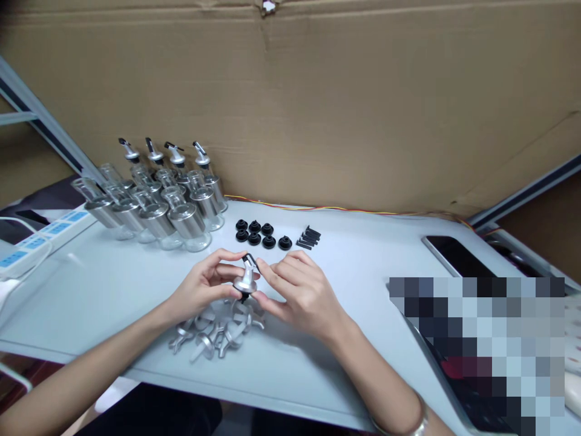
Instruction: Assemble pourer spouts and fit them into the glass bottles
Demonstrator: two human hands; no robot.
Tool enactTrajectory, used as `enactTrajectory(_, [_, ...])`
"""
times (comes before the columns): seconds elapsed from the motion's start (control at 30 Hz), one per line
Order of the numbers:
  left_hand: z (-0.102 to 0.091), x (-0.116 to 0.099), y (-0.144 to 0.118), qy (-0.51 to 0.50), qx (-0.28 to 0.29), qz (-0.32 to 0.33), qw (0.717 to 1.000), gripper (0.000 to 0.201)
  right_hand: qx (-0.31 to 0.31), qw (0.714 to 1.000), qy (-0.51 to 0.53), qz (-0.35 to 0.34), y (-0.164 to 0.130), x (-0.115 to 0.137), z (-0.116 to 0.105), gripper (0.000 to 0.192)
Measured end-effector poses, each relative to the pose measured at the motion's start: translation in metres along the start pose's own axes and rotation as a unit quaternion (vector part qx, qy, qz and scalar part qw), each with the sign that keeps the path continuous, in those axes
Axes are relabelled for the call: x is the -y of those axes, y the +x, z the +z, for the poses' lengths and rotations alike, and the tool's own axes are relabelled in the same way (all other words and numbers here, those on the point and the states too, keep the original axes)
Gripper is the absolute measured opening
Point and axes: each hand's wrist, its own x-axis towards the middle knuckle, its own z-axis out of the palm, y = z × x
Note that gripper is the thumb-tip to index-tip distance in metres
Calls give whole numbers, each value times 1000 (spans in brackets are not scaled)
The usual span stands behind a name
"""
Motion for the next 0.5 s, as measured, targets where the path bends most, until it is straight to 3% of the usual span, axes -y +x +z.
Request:
enactTrajectory(0.07, [2,0,0,12,15,5,1000,43,-13,1000,-1,-14,0,2,2,9])
enactTrajectory(0.17, [4,0,0,42,21,18,999,29,-28,999,11,-13,0,2,5,24])
enactTrajectory(0.27, [4,1,1,50,11,40,998,28,-34,999,28,15,-1,0,8,10])
enactTrajectory(0.4, [1,2,3,38,6,67,997,28,-36,993,84,76,0,1,7,14])
enactTrajectory(0.5, [-1,3,4,44,-10,77,996,27,-19,975,154,160,2,4,5,19])
